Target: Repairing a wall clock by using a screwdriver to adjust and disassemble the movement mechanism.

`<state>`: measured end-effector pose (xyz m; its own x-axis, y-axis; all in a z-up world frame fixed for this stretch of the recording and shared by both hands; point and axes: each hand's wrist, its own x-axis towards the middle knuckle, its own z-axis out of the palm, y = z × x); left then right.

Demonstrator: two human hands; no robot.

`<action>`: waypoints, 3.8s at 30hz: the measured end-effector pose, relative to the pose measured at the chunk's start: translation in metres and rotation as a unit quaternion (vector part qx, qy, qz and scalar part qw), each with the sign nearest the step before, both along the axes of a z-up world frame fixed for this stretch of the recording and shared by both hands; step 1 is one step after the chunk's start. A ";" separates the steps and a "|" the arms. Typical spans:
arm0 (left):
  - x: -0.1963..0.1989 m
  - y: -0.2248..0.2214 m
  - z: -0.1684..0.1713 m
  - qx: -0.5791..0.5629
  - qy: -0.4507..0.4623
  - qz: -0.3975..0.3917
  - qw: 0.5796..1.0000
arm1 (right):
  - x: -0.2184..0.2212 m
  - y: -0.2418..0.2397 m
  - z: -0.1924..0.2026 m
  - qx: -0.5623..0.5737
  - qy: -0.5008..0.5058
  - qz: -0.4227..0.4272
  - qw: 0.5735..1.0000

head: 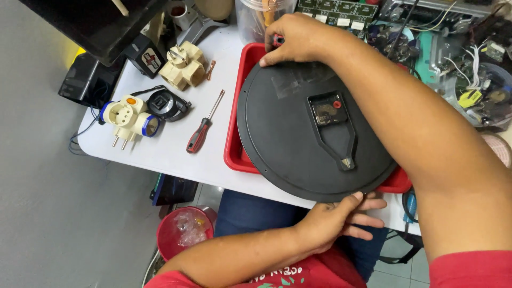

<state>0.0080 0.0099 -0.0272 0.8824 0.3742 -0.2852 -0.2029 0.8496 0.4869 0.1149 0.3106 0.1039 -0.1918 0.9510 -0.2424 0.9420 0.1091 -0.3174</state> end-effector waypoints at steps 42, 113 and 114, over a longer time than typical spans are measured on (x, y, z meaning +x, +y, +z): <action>-0.155 0.101 0.043 0.734 0.476 0.273 0.400 | 0.014 -0.373 -0.058 0.361 -0.029 -0.285 0.887; -0.120 0.078 0.041 0.724 0.424 0.208 0.503 | 0.057 -0.383 -0.017 0.042 0.204 -0.532 0.821; -0.122 0.077 0.040 0.732 0.425 0.204 0.493 | 0.057 -0.383 -0.013 0.020 0.173 -0.546 0.820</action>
